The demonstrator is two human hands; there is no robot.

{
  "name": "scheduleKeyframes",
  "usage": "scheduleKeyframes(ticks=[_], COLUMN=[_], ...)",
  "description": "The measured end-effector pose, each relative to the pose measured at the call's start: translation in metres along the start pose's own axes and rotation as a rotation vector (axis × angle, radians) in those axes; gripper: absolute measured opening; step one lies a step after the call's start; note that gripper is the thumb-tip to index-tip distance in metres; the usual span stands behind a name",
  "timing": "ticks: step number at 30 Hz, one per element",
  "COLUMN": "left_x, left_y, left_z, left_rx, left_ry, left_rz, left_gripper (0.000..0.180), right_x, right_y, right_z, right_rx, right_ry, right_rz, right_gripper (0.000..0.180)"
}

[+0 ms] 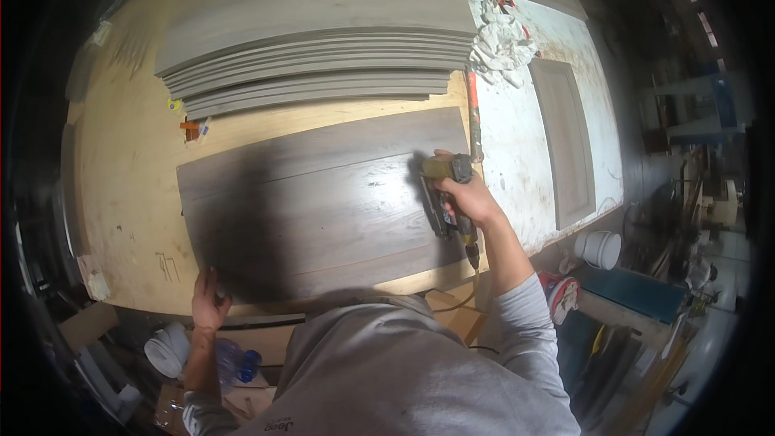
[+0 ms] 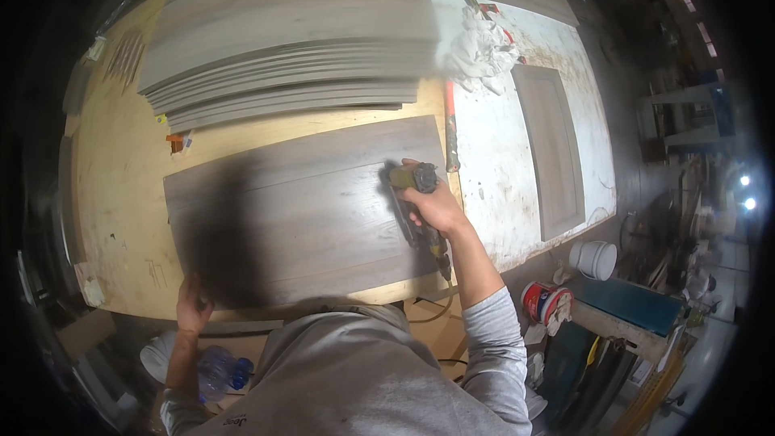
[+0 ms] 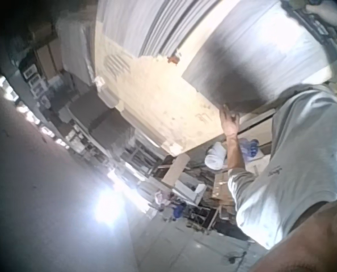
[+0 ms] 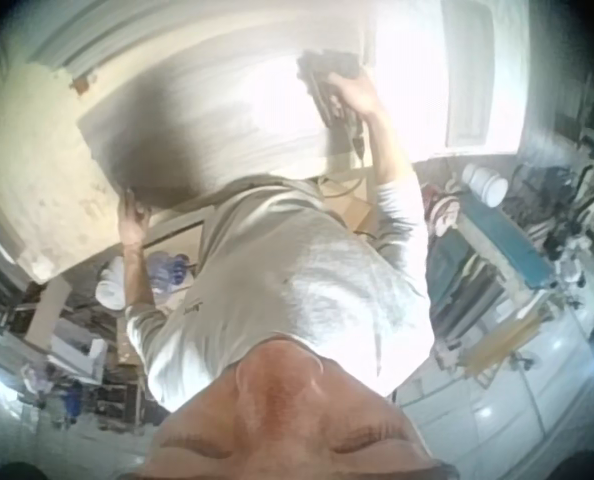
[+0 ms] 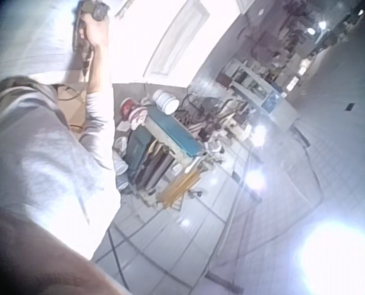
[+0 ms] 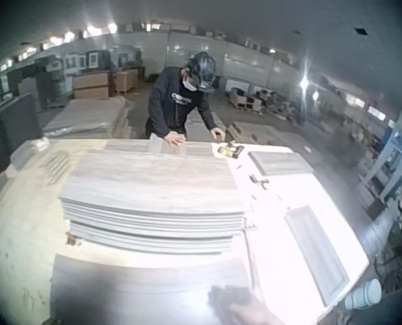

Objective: Assembling wooden furniture panels using a pneumatic nail gun and applying wood glue to trim pieces.

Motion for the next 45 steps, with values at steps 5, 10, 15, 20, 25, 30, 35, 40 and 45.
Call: scheduleKeyframes(ticks=[5,10,15,20,25,30,35,40,45], left_x=[-0.003,-0.002,-0.002,0.0,-0.014,0.002,-0.014,-0.006,-0.032], left_y=[-0.004,-0.002,-0.003,0.0,-0.02,0.012,-0.021,-0.027,-0.096], left_z=[-0.001,-0.001,-0.002,0.001,-0.007,0.001,0.011,0.059,0.093], left_rx=[-0.009,0.011,-0.014,0.0,-0.052,-0.04,0.055,0.41,0.478], left_ry=[0.001,-0.014,0.01,0.006,0.078,0.043,0.165,0.377,0.355], left_rz=[0.026,0.003,0.052,0.026,0.08,0.043,0.054,-0.241,-0.394], left_gripper=[0.078,0.079,0.081,0.081,0.077,0.073,0.061,0.033,0.023], right_x=[-0.001,-0.002,-0.005,-0.009,-0.001,0.062,0.067,0.054,0.045], right_y=[0.004,0.007,0.008,0.007,0.009,0.051,0.045,0.043,0.039], right_z=[0.004,0.006,0.008,0.005,-0.003,0.007,-0.002,-0.018,-0.03], right_rx=[-0.011,-0.002,0.003,0.006,0.001,0.129,0.303,0.335,0.374], right_ry=[0.002,0.004,0.007,0.025,0.149,0.423,0.626,0.72,0.823], right_rz=[-0.035,0.004,0.01,0.015,0.128,-0.261,-0.578,-0.62,-0.613], right_gripper=[0.068,0.067,0.067,0.068,0.071,0.086,0.085,0.08,0.077])
Point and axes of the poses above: each hand's wrist, its own z-axis towards the middle knuckle, its own x-axis out of the back of the hand, y = z × x, the point moved 6 cm from there along z, towards the middle knuckle
